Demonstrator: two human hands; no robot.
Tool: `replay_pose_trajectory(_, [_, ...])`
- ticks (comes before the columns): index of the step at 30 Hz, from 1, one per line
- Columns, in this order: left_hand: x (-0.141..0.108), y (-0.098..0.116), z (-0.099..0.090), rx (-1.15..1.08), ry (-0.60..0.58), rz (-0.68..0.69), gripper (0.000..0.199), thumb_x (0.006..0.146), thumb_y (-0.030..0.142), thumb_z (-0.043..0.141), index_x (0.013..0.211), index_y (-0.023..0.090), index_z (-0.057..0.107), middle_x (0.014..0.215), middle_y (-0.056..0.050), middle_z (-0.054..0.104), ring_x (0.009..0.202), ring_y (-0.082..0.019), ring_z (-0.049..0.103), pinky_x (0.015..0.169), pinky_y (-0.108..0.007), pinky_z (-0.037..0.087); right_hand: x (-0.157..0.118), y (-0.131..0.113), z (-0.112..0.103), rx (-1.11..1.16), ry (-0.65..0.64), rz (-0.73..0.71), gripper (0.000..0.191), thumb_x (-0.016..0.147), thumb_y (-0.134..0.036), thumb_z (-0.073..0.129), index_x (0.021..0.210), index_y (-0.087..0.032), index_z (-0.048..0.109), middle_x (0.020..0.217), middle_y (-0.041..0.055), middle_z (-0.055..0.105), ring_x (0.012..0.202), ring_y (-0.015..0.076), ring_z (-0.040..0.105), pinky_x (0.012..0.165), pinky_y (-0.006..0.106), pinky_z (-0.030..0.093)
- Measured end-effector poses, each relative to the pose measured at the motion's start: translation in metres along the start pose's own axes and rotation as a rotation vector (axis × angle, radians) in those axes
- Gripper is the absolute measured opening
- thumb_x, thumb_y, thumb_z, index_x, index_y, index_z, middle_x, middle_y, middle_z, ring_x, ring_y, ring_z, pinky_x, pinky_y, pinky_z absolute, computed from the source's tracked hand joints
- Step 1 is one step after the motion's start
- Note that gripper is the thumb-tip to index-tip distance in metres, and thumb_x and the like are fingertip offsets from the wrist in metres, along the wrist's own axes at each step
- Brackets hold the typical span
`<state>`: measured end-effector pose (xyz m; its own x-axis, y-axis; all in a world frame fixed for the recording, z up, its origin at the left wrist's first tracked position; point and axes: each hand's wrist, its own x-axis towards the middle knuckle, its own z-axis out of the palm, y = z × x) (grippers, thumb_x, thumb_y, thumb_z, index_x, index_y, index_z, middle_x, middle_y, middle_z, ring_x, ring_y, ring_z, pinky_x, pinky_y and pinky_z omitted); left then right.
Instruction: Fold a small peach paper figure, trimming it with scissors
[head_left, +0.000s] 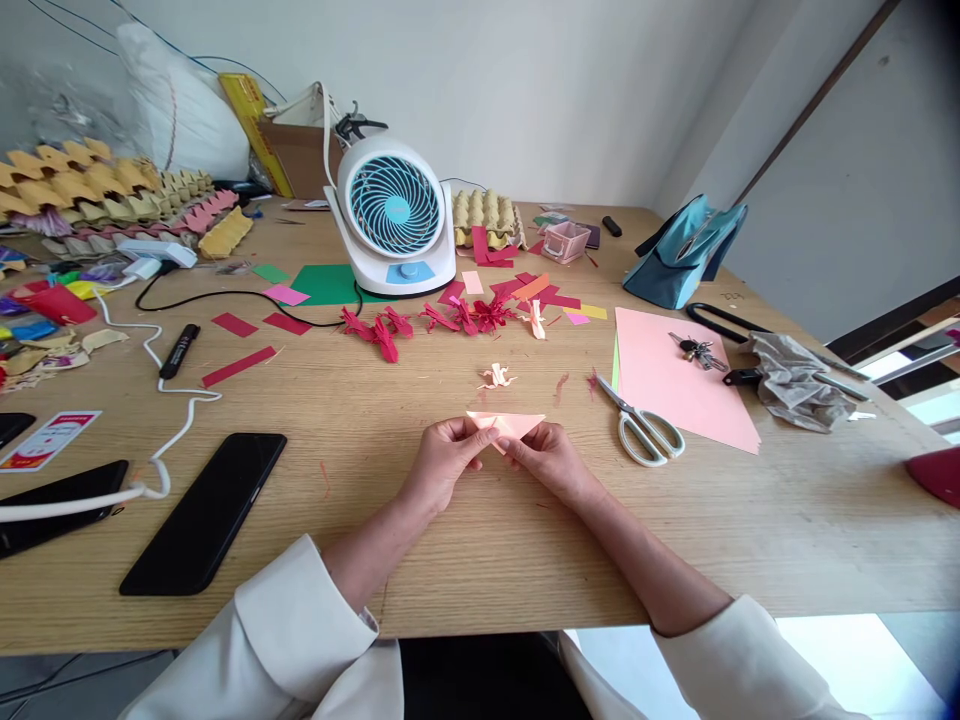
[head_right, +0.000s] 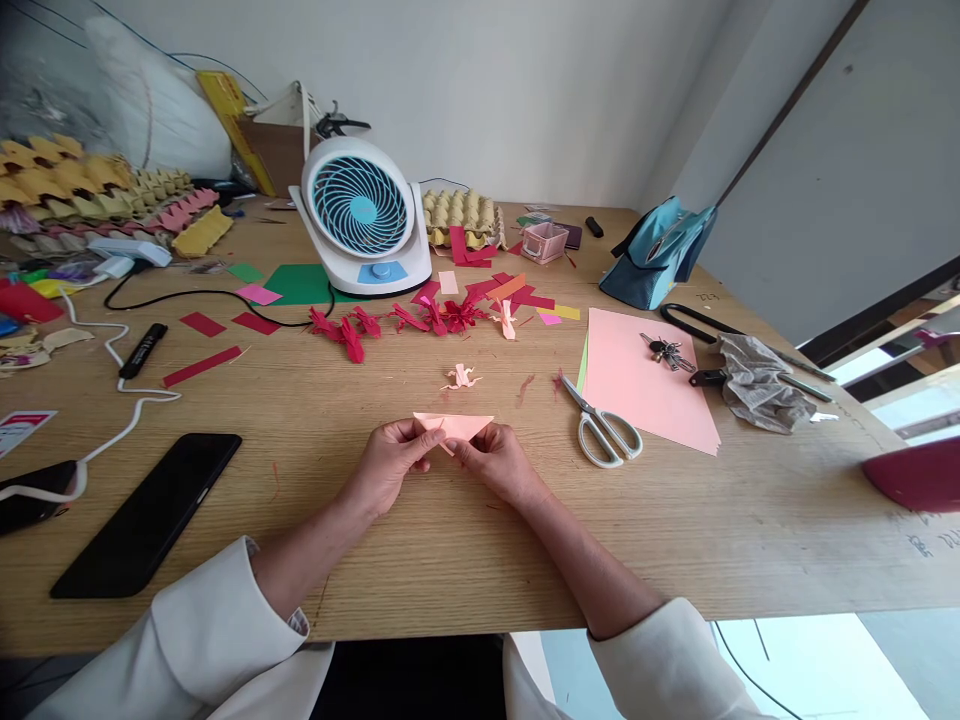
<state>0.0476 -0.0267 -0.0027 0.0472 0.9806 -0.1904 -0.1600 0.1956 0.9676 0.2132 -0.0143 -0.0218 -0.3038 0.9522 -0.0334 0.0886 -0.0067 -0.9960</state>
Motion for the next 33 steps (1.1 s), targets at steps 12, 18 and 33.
replay_pose_trajectory(12, [0.006,0.006,-0.006,0.081,0.073,0.103,0.038,0.061,0.042,0.083,0.054,0.015,0.058,0.052,0.005,0.047,0.048,-0.006,0.039,0.045,-0.021,0.033,-0.001,-0.007,0.000,-0.046,-0.014,0.013,0.045,0.071,-0.058,0.073,0.060,-0.016,0.060,0.054,-0.0001,0.057,0.047,0.0095,0.043,0.046,0.024,0.031])
replay_pose_trajectory(18, [0.011,0.015,-0.012,-0.089,0.143,0.055,0.038,0.052,0.039,0.088,0.057,0.014,0.061,0.058,0.003,0.053,0.053,-0.006,0.042,0.045,-0.019,0.033,-0.002,-0.004,-0.001,-0.066,0.000,-0.001,0.044,0.076,-0.057,0.067,0.060,-0.017,0.058,0.053,0.0003,0.055,0.047,0.0096,0.041,0.046,0.025,0.028])
replay_pose_trajectory(33, [0.005,0.001,-0.003,0.098,-0.076,0.059,0.036,0.070,0.048,0.076,0.070,0.013,0.066,0.067,-0.001,0.058,0.060,-0.009,0.047,0.048,-0.019,0.041,0.000,-0.007,0.002,0.071,0.039,0.013,0.043,0.065,-0.056,0.078,0.065,-0.016,0.060,0.057,-0.0009,0.057,0.052,0.0097,0.045,0.049,0.023,0.034])
